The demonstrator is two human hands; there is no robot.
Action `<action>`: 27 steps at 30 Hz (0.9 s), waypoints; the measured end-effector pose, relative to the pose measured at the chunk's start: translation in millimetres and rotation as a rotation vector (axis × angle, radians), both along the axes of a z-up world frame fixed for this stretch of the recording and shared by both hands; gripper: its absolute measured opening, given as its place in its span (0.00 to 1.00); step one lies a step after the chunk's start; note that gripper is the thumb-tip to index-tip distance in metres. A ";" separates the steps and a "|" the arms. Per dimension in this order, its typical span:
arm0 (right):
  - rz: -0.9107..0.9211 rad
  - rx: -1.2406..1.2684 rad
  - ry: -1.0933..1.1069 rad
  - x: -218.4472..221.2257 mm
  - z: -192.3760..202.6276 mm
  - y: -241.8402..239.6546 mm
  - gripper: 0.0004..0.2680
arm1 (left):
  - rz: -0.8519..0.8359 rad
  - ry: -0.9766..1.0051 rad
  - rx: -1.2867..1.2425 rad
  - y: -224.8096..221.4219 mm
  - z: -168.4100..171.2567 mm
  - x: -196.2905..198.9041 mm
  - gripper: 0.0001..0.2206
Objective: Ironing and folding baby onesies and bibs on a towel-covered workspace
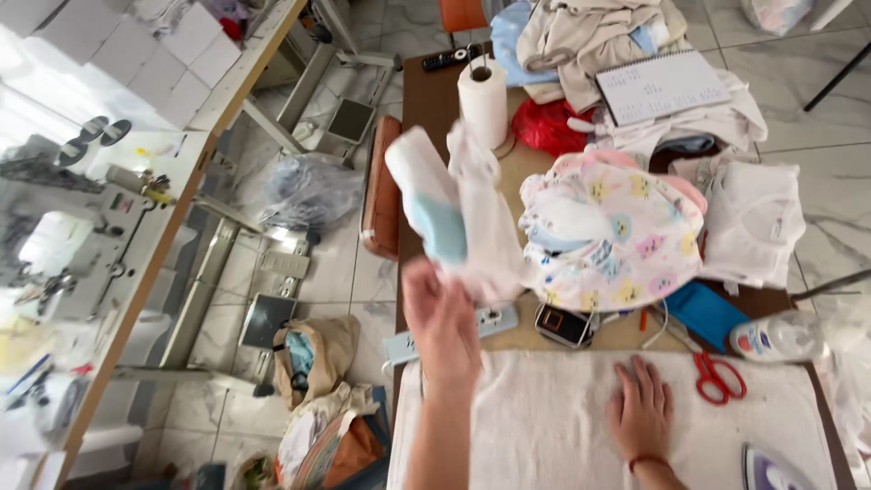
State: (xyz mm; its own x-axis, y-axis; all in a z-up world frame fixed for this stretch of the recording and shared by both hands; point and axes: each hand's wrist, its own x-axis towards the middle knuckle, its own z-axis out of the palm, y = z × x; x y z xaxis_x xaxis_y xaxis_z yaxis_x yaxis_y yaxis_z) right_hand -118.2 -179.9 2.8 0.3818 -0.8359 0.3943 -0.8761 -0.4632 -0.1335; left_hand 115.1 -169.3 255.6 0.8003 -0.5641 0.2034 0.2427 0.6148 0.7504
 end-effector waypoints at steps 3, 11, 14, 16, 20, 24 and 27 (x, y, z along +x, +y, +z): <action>-0.118 0.835 -0.376 0.4 26.5 1.1 0.15 | -0.062 0.213 -0.005 79.4 -43.3 -70.4 0.11; -0.185 1.722 -0.664 -16.0 182.6 61.3 0.21 | -0.787 0.358 0.796 225.2 -107.5 -159.5 0.11; 0.380 1.457 -0.583 -43.4 189.5 77.1 0.05 | -0.720 -0.224 1.284 245.3 -78.1 -138.8 0.10; 0.573 1.410 -0.337 -55.3 220.5 86.8 0.05 | -0.548 -0.519 1.150 232.9 -44.1 -131.2 0.19; 1.105 1.192 0.015 -79.2 277.9 104.1 0.04 | -0.697 -1.157 0.941 205.3 25.1 -140.1 0.37; 1.251 1.067 0.057 -126.7 322.3 101.8 0.05 | -0.788 -1.580 0.869 228.0 25.4 -130.7 0.08; 0.550 1.355 0.815 -167.3 324.7 91.7 0.22 | -1.162 -1.104 0.795 252.5 70.7 -116.0 0.08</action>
State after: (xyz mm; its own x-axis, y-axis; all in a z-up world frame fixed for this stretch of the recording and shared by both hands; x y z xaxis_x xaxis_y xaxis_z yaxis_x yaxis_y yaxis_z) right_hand -285.5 -88.2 327.6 0.4532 -0.0892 -0.8869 -0.6964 -0.6565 -0.2898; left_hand -0.9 83.3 326.3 -0.3446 -0.9024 -0.2587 -0.5256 -0.0429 0.8497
